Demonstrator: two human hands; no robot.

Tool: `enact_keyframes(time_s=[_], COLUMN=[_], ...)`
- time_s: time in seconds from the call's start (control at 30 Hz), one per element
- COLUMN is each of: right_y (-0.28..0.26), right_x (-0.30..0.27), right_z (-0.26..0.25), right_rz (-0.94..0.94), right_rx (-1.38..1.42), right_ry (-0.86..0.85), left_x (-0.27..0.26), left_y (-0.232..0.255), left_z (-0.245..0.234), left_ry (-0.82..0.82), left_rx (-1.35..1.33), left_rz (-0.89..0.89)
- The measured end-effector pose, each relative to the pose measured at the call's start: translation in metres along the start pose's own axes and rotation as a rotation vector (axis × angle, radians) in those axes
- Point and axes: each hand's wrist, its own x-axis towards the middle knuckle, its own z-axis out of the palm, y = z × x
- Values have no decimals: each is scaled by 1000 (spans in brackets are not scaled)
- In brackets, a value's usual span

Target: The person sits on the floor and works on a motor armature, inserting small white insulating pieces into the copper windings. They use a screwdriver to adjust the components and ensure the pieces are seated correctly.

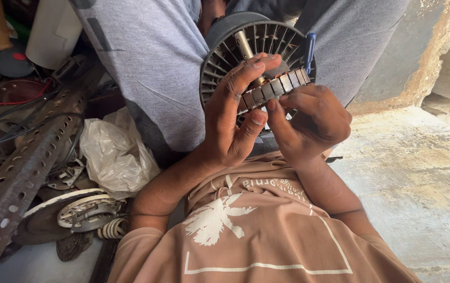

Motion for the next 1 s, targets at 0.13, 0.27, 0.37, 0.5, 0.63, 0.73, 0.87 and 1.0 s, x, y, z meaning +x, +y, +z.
enact_keyframes(time_s=[0.13,0.27,0.37,0.5,0.63,0.73,0.87,1.0], right_y=[-3,-5,-12,-15,-17,-17,-20,-9], right_x=[13,15,16,18,23,28,33,39], right_z=[-4,-11,-21,-19,-19,-20,-24,-24], right_rz=[-105,-138,-46,36,96,104,177,10], right_rx=[-20,-37,-81,-42,-51,-90,-104,-159], right_ry=[-86,-166,-249,-225,-212,-244,-285,-281], left_x=[5,4,5,4,2,2,-2,-3], left_y=[-2,-2,-2,-5,-11,-17,-17,-17], left_z=[3,3,-1,-5,-5,1,0,2], left_ry=[5,-6,-22,-52,-60,-45,-56,-56], left_rx=[-59,-138,-123,30,11,-45,0,2], left_rz=[13,1,4,59,34,57,71,70])
